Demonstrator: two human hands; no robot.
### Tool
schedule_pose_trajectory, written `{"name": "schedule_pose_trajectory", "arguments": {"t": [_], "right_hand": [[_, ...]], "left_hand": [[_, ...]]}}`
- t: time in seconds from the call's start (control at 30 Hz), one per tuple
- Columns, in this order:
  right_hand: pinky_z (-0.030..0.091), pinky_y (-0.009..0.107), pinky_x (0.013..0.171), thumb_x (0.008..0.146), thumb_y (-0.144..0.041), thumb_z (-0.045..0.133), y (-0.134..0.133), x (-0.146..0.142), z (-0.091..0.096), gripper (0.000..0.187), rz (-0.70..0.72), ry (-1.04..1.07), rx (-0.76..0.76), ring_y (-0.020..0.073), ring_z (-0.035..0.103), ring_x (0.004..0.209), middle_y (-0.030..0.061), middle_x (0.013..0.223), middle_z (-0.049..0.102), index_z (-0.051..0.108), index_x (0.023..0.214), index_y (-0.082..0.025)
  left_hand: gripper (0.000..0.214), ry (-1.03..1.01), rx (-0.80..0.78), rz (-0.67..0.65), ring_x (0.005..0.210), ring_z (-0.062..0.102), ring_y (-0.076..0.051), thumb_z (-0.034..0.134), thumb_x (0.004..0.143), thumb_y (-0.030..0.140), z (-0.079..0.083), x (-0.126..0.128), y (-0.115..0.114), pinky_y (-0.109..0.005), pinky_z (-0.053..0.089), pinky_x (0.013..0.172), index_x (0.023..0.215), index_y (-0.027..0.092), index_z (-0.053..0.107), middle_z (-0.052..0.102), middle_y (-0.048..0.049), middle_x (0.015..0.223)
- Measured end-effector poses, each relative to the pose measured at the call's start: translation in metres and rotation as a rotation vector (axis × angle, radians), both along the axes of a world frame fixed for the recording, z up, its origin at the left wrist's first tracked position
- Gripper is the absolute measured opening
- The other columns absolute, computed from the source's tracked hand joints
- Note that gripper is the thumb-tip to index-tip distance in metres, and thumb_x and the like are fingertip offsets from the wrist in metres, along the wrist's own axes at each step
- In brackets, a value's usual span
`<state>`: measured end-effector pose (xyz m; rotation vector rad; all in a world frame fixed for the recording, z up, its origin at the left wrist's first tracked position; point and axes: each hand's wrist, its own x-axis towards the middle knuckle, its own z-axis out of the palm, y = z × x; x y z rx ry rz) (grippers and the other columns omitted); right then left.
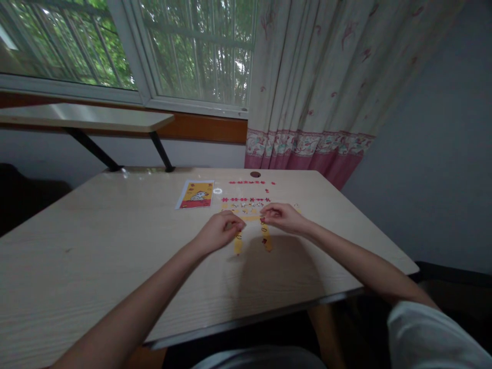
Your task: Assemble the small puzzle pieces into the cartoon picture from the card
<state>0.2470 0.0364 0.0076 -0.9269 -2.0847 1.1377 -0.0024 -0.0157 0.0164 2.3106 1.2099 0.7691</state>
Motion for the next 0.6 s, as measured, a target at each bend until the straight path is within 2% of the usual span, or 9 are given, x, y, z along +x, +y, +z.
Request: {"name": "schedule_pose_trajectory", "arguments": {"t": [0.1, 0.2, 0.37, 0.5, 0.6], "right_hand": [[0.046, 0.022, 0.063, 0.070, -0.035, 0.071, -0.021, 0.006, -0.014, 0.030, -0.029, 0.110, -0.107, 0.0095, 0.058, 0.066, 0.0009, 0.076, 0.062, 0.064, 0.093, -0.017], [0.048, 0.023, 0.064, 0.068, -0.034, 0.072, -0.033, 0.001, -0.019, 0.030, -0.048, 0.174, -0.151, 0.0093, 0.060, 0.066, 0.0013, 0.077, 0.064, 0.064, 0.092, -0.018], [0.050, 0.024, 0.064, 0.071, -0.028, 0.069, -0.047, -0.012, -0.014, 0.023, -0.014, 0.189, -0.179, 0.0105, 0.062, 0.068, 0.0016, 0.075, 0.065, 0.063, 0.090, -0.019], [0.050, 0.024, 0.062, 0.071, -0.026, 0.068, -0.053, -0.015, -0.010, 0.017, -0.038, 0.174, -0.144, 0.0109, 0.062, 0.067, 0.0018, 0.075, 0.065, 0.063, 0.086, -0.020], [0.051, 0.024, 0.061, 0.071, -0.028, 0.068, -0.053, -0.015, -0.012, 0.020, -0.067, 0.186, -0.130, 0.0113, 0.062, 0.065, 0.0019, 0.072, 0.065, 0.063, 0.088, -0.019]], "left_hand": [[0.028, -0.054, -0.077, 0.012, 0.073, 0.059, -0.017, 0.047, 0.084, 0.034, -0.001, 0.014, -0.006, -0.029, 0.046, 0.066, 0.086, 0.018, 0.070, 0.067, -0.0054, 0.080], [0.025, -0.099, -0.134, 0.004, 0.069, 0.059, -0.016, 0.051, 0.081, 0.034, -0.004, 0.025, -0.012, -0.027, 0.045, 0.062, 0.083, 0.018, 0.071, 0.066, -0.0045, 0.077], [0.022, -0.144, -0.160, 0.019, 0.066, 0.057, -0.015, 0.053, 0.079, 0.031, -0.009, 0.032, -0.015, -0.027, 0.043, 0.060, 0.080, 0.018, 0.070, 0.065, -0.0040, 0.074], [0.020, -0.184, -0.171, 0.027, 0.062, 0.055, -0.014, 0.053, 0.077, 0.029, -0.010, 0.032, -0.014, -0.026, 0.042, 0.057, 0.077, 0.016, 0.069, 0.065, -0.0044, 0.073], [0.019, -0.213, -0.183, 0.024, 0.063, 0.055, -0.014, 0.054, 0.074, 0.028, -0.010, 0.033, -0.014, -0.026, 0.042, 0.058, 0.076, 0.016, 0.069, 0.065, -0.0045, 0.074]]}}
